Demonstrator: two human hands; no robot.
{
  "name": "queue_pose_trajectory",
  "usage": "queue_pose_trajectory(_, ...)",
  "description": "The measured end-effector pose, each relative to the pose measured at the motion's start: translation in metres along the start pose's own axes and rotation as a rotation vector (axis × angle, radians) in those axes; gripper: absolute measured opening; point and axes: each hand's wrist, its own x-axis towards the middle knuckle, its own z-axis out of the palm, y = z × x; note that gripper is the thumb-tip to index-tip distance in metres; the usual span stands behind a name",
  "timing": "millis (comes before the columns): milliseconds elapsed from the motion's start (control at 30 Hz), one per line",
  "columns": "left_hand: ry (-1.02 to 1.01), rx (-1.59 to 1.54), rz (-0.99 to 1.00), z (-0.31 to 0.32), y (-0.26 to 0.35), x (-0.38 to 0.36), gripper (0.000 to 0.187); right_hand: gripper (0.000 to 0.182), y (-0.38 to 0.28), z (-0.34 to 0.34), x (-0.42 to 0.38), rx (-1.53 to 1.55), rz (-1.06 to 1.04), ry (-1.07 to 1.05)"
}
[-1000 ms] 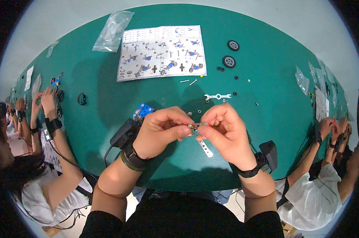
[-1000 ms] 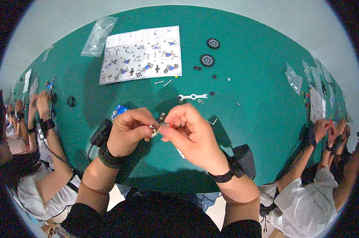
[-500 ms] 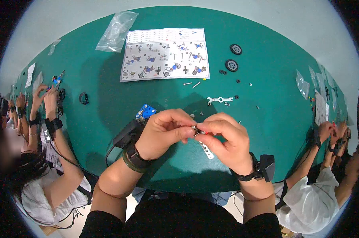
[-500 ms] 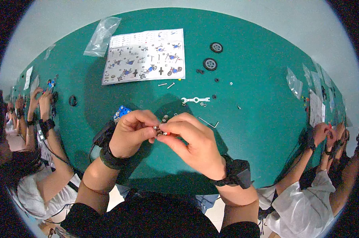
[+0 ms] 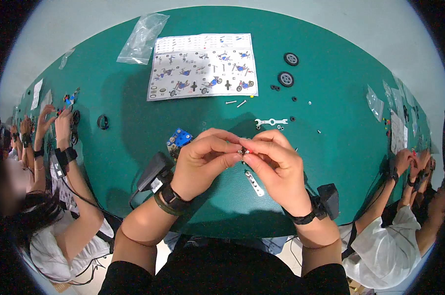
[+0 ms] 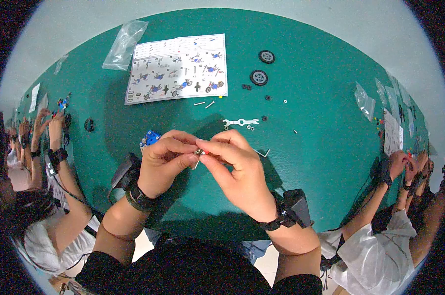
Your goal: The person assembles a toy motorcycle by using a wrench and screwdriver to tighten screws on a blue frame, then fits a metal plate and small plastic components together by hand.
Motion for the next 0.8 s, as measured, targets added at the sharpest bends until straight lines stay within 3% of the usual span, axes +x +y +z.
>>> queue_pose_trajectory(333,-0.005,0.598,0.284,-0.001,0.008,0.001,0.016,0.026,0.006,0.003,-0.001,0.216,0.147,0.003)
queue_pose_trajectory(800,0.019,0.526,0.28,0.004,0.011,-0.001,0.017,0.024,0.001,0.004,-0.002,0.165,0.039,0.057)
